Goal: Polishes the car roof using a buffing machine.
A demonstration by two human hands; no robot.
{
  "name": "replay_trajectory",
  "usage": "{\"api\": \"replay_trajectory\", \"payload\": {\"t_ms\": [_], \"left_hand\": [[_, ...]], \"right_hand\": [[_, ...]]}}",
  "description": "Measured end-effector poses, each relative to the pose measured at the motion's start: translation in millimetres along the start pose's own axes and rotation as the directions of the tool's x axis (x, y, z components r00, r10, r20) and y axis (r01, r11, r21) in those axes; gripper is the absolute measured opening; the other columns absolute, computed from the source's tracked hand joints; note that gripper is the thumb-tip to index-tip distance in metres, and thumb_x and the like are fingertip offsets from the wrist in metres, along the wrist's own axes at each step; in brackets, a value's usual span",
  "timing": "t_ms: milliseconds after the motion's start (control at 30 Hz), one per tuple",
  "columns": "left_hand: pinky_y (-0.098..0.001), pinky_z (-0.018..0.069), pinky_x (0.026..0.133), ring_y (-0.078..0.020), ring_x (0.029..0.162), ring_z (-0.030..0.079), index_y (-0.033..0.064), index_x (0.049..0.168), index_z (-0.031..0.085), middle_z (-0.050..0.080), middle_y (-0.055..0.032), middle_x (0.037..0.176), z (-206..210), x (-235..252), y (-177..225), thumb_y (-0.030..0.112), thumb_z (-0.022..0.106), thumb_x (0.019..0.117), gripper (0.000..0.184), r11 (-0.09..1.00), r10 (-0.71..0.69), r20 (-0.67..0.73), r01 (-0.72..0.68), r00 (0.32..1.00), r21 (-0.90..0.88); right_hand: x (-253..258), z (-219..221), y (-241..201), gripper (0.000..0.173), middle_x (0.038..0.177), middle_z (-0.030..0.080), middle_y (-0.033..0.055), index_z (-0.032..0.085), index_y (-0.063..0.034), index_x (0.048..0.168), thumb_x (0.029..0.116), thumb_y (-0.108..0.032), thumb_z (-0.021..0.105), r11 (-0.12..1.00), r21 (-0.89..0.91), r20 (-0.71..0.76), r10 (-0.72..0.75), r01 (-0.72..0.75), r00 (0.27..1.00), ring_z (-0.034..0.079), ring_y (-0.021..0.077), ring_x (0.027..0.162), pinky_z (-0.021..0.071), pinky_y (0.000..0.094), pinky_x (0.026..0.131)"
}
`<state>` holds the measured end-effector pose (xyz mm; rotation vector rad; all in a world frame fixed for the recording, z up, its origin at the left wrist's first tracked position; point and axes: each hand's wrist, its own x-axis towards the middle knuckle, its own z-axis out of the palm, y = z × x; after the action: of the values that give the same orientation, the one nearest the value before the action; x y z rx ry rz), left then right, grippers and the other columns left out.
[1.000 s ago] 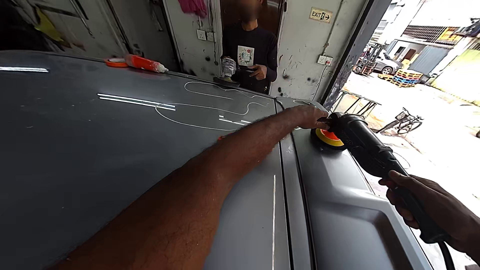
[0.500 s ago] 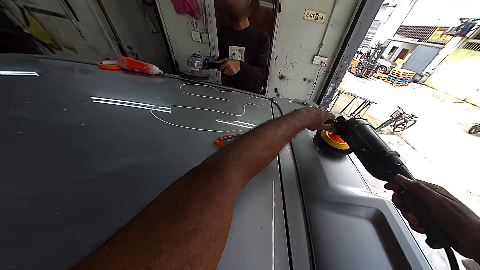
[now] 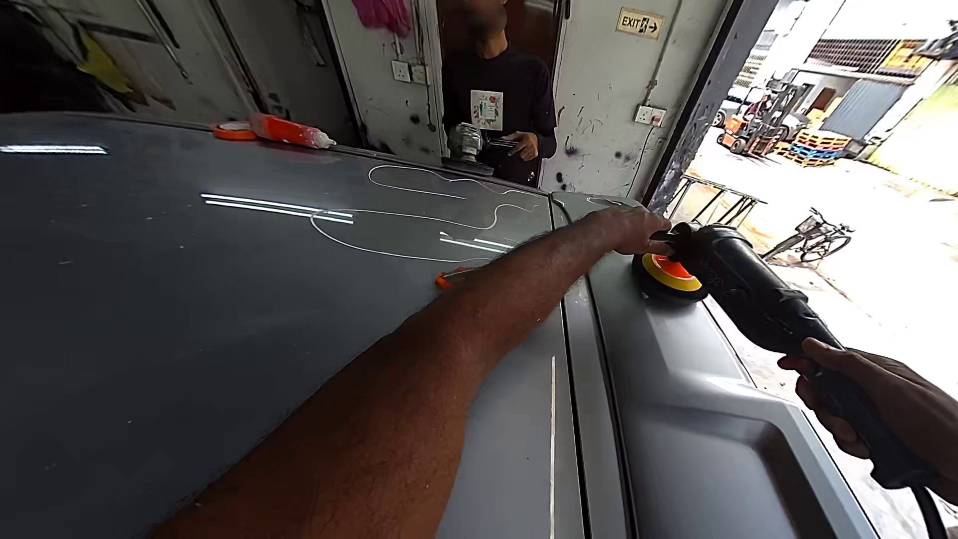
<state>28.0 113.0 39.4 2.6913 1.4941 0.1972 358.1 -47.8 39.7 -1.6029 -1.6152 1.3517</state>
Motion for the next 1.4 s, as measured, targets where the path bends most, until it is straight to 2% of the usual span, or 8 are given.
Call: {"api": "replay_trajectory", "payload": {"t_ms": [100,267,533,867,1067,1200,1267,1400], "left_hand": [[-0.0605,0.0513,0.093,-0.0366,0.109,0.068,0.0097,0.132,0.060,0.070,-0.0179,0.113,0.3,15.7,12.6,0.053,0.049,0.1053,0.053,1.000,0.022,0.007,-0.022,1.000,0.004],[-0.0590,0.0497,0.098,-0.0349,0.114,0.067,0.0104,0.136,0.060,0.070,-0.0167,0.119,4.6,35.9,21.1,0.056,0.048,0.1047,0.056,0.997,0.073,0.014,-0.073,0.997,0.016],[-0.0571,0.0525,0.087,-0.0336,0.098,0.068,0.0074,0.120,0.063,0.069,-0.0161,0.102,4.4,14.5,-2.0,0.053,0.051,0.1048,0.049,0.999,0.054,-0.019,-0.054,0.998,-0.002],[-0.0580,0.0524,0.086,-0.0341,0.099,0.068,0.0073,0.121,0.062,0.069,-0.0165,0.105,-8.0,-22.4,-13.7,0.051,0.051,0.1055,0.047,0.998,-0.062,-0.009,0.062,0.998,-0.013],[-0.0612,0.0509,0.089,-0.0352,0.102,0.068,0.0097,0.123,0.062,0.070,-0.0163,0.105,-2.8,4.8,-5.1,0.054,0.049,0.1047,0.050,0.999,-0.044,0.003,0.044,0.999,0.004],[-0.0623,0.0505,0.091,-0.0363,0.108,0.067,0.0105,0.128,0.061,0.070,-0.0171,0.112,3.1,26.4,10.6,0.055,0.049,0.1047,0.052,1.000,-0.009,0.001,0.009,1.000,-0.007],[-0.0622,0.0497,0.096,-0.0370,0.113,0.066,0.0107,0.134,0.060,0.069,-0.0180,0.118,0.4,36.3,20.9,0.054,0.049,0.1051,0.053,1.000,0.013,0.015,-0.013,1.000,0.006],[-0.0610,0.0500,0.096,-0.0365,0.113,0.067,0.0108,0.134,0.061,0.070,-0.0179,0.118,-0.5,46.0,26.1,0.054,0.049,0.1051,0.053,0.998,0.048,0.025,-0.049,0.999,0.026]], "right_hand": [[-3.5,-10.2,3.5,0.048,0.068,0.057,0.0055,0.063,-0.0069,0.116,0.1115,-0.043,0.031,1.000,0.008,-0.025,0.020,-0.020,0.999,0.053,0.0127,0.043,0.0486,0.0275,0.037],[-10.1,-18.3,7.3,0.048,0.067,0.057,0.0047,0.062,-0.0075,0.115,0.1121,-0.042,0.029,0.999,0.001,-0.051,0.052,-0.052,0.997,0.052,0.0120,0.043,0.0481,0.0275,0.037],[2.7,-2.7,0.8,0.047,0.067,0.057,0.0065,0.064,-0.0076,0.115,0.1108,-0.045,0.035,1.000,-0.007,-0.027,0.000,0.000,1.000,0.052,0.0137,0.042,0.0483,0.0282,0.037],[12.2,8.5,-18.5,0.047,0.068,0.058,0.0080,0.063,-0.0077,0.110,0.1108,-0.045,0.036,1.000,-0.013,0.049,-0.006,0.007,0.999,0.052,0.0130,0.042,0.0478,0.0268,0.037],[8.9,-7.3,-12.2,0.047,0.067,0.058,0.0059,0.063,-0.0079,0.112,0.1116,-0.044,0.033,1.000,-0.025,0.007,0.017,-0.017,1.000,0.052,0.0123,0.043,0.0472,0.0265,0.036],[0.6,-18.4,-7.9,0.046,0.066,0.055,0.0043,0.062,-0.0087,0.113,0.1119,-0.043,0.032,0.998,-0.033,-0.033,0.051,-0.052,0.998,0.050,0.0113,0.041,0.0458,0.0260,0.036],[-5.0,-23.2,-8.0,0.047,0.066,0.055,0.0041,0.062,-0.0084,0.112,0.1122,-0.042,0.030,0.997,-0.026,-0.053,0.075,-0.077,0.996,0.050,0.0111,0.042,0.0457,0.0257,0.036],[-7.1,-25.4,-2.9,0.047,0.065,0.055,0.0037,0.061,-0.0082,0.112,0.1125,-0.042,0.028,0.997,-0.011,-0.067,0.080,-0.081,0.994,0.050,0.0107,0.042,0.0449,0.0252,0.036]]}}
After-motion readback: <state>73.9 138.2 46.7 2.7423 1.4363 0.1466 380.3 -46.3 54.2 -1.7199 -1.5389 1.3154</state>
